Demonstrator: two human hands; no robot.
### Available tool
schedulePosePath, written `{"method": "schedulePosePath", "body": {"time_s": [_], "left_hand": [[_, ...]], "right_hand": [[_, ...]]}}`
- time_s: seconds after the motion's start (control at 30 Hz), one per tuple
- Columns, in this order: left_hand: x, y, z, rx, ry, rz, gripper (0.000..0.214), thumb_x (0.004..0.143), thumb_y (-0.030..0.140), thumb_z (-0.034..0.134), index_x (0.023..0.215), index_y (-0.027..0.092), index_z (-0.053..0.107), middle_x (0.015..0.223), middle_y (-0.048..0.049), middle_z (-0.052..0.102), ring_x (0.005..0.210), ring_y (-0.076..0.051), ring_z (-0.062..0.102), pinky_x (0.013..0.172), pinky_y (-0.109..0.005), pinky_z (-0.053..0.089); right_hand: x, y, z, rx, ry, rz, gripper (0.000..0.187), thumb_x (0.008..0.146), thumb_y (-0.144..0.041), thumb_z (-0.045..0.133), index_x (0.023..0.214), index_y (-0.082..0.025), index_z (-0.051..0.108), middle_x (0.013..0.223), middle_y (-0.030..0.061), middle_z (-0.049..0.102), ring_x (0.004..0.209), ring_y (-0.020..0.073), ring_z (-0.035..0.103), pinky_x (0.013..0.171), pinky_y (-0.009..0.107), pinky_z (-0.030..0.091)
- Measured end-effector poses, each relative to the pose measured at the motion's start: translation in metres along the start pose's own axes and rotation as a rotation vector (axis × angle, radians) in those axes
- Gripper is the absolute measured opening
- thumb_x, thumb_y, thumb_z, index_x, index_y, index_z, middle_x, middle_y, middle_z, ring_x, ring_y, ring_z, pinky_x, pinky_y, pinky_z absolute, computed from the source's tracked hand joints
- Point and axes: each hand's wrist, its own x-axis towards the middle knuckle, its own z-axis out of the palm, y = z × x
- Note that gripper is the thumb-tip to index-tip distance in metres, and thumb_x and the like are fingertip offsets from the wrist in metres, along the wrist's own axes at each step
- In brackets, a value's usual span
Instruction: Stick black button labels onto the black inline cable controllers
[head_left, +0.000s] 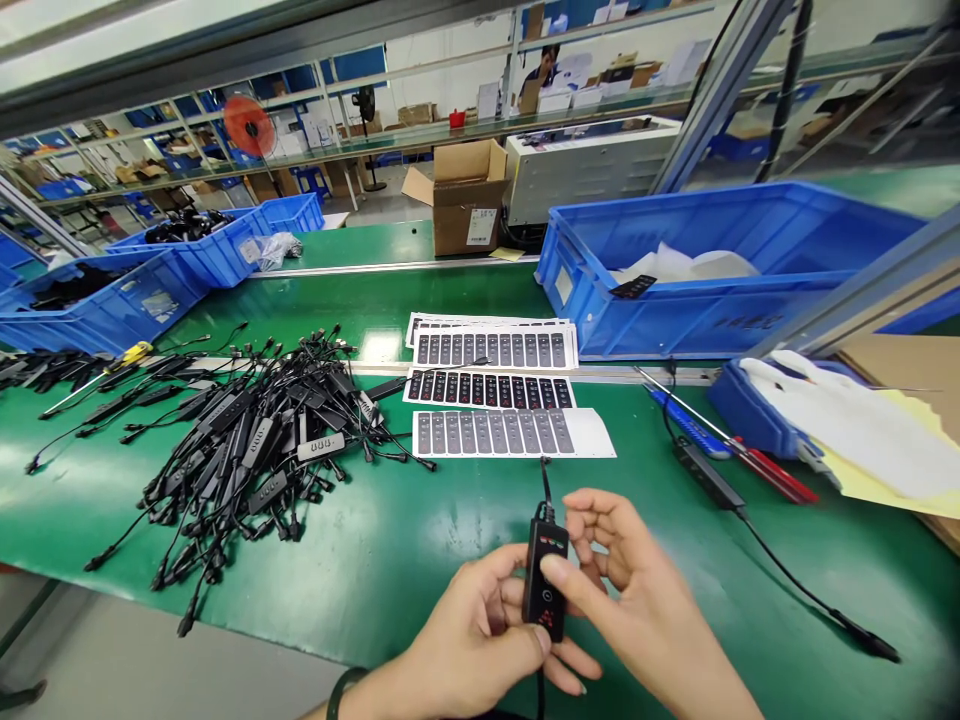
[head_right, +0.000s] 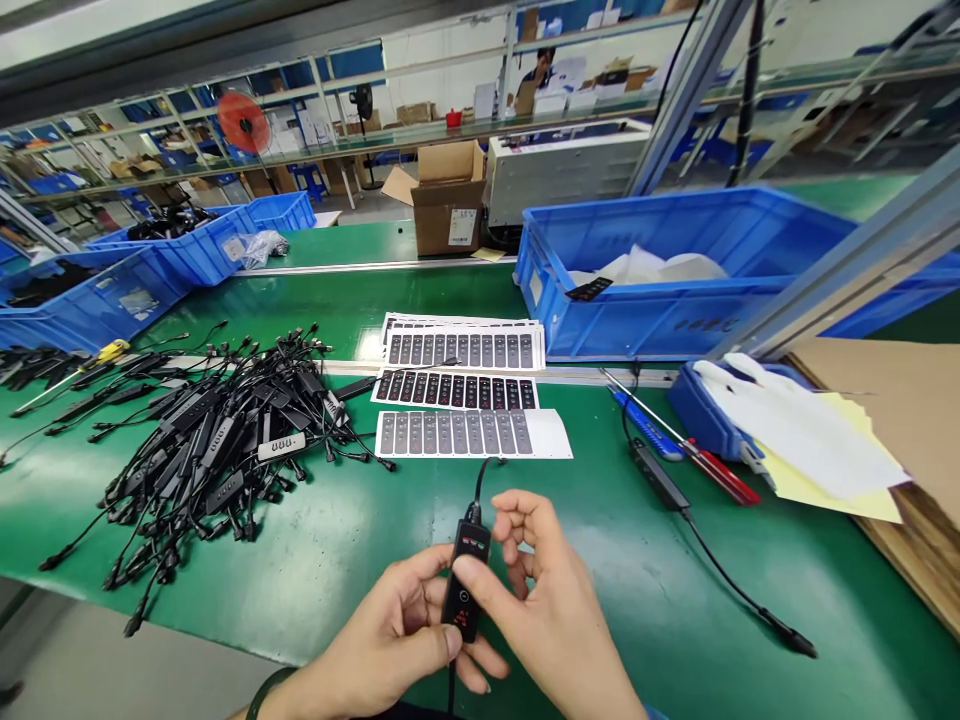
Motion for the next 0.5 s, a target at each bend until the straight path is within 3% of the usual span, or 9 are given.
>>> {"method": "schedulePosePath", "body": {"time_s": [0.13,0.27,0.37,0.43,0.5], "left_hand": [[0.002,-0.001,-0.001,-0.039,-0.037,-0.039,0.051,0.073,0.033,0.08,0.114,0.011,0.06,0.074,-0.0044,0.065,0.065,-0.013,0.069,0.059,-0.018,0.054],[0.004,-0.001,0.001,-0.023,-0.067,-0.051,0.043,0.076,0.043,0.076,0.095,0.007,0.063,0.069,-0.0061,0.066,0.052,-0.008,0.062,0.051,-0.015,0.05],[0.006,0.0,0.003,-0.036,-0.063,-0.078,0.047,0.074,0.046,0.077,0.098,0.008,0.063,0.081,-0.0097,0.069,0.053,-0.009,0.064,0.05,-0.017,0.051],[0.007,-0.001,0.004,-0.055,-0.035,-0.096,0.05,0.076,0.05,0.073,0.102,0.009,0.061,0.081,-0.0096,0.069,0.054,-0.01,0.065,0.049,-0.017,0.051],[0.011,-0.005,0.004,-0.052,-0.008,-0.088,0.051,0.08,0.056,0.066,0.097,0.009,0.06,0.076,-0.0084,0.067,0.051,-0.01,0.064,0.047,-0.017,0.05]], "right_hand": [[-0.004,0.0,0.001,-0.093,-0.134,0.036,0.051,0.067,-0.028,0.07,0.116,-0.025,0.054,0.088,0.0008,0.064,0.075,0.018,0.063,0.065,0.028,0.054],[-0.002,-0.001,-0.001,-0.084,-0.156,-0.018,0.024,0.083,-0.042,0.06,0.095,-0.021,0.063,0.072,0.0005,0.062,0.065,0.0168,0.061,0.059,0.025,0.051],[0.001,-0.003,-0.008,-0.06,-0.148,-0.021,0.039,0.093,-0.05,0.045,0.081,-0.02,0.066,0.066,0.0022,0.062,0.056,0.0153,0.058,0.052,0.024,0.049],[0.002,-0.002,-0.013,-0.064,-0.131,-0.04,0.043,0.095,-0.05,0.041,0.089,-0.019,0.071,0.065,0.0028,0.065,0.059,0.0174,0.063,0.054,0.024,0.051],[0.001,0.001,-0.015,-0.09,-0.124,-0.091,0.041,0.094,-0.047,0.046,0.112,-0.02,0.071,0.07,0.0035,0.069,0.071,0.0208,0.069,0.061,0.026,0.055]]}}
